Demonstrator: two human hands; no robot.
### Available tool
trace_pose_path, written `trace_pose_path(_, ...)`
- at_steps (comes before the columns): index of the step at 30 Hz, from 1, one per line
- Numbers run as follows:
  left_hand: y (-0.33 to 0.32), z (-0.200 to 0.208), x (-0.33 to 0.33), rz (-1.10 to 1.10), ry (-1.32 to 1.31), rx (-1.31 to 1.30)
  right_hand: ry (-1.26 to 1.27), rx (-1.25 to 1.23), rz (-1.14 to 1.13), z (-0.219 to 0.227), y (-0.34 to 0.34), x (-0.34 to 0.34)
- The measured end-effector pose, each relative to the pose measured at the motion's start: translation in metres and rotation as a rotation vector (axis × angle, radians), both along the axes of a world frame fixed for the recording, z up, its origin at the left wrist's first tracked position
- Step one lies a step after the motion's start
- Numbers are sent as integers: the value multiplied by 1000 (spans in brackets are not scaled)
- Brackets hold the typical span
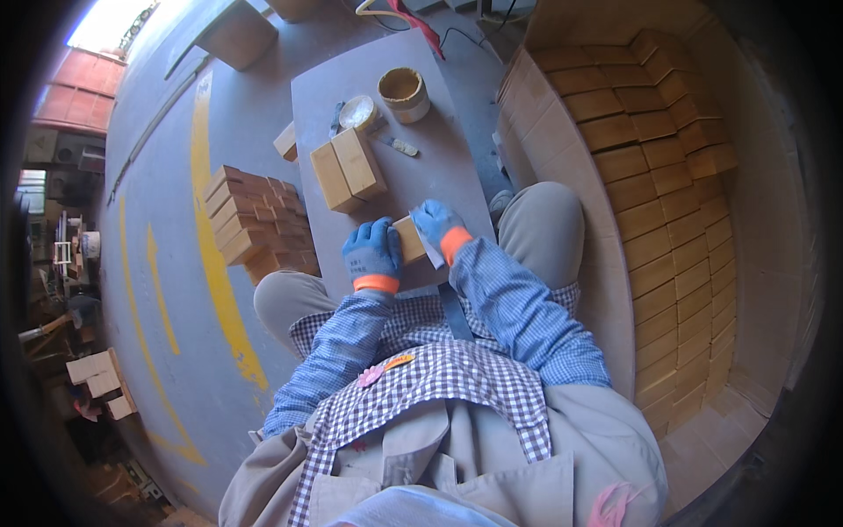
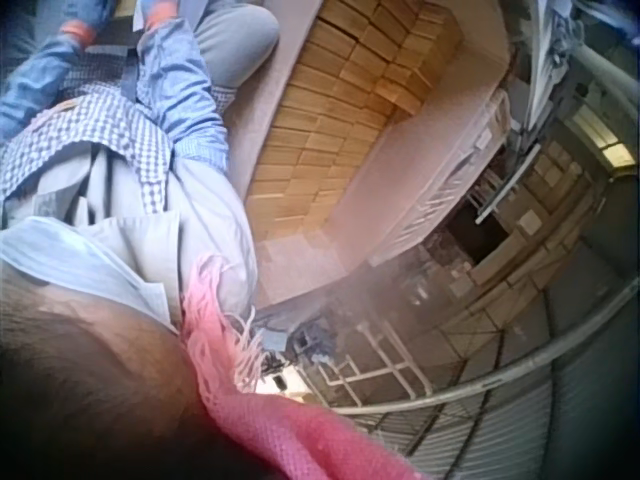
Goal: The person sits on the floor and assembles small wooden blocks into a larger rectangular block. They apply glue to the edges of the blocks and press them together, repeating the process to build the structure.
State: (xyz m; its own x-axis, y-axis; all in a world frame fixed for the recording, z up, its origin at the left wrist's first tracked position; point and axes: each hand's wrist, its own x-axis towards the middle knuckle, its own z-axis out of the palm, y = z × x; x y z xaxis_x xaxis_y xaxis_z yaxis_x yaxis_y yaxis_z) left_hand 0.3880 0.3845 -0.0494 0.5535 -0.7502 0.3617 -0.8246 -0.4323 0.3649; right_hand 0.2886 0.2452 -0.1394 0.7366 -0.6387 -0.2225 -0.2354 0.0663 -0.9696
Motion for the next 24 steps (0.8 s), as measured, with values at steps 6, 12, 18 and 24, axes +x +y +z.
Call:
trace_pose_path(6,-1,-1,-2,-3,35,17,-30,9,97,-20,19,-36)
trace_pose_path(12,-1,1,-1,8,0,22,69,64,56,-10,-8,3)
trace_pose_path(18,4,-6,-3,65,56,-8,262,68,184,13,64,-74)
trace_pose_path(24,33,-20,-14,177,438,-93,102,-56,-77,23,40,-31)
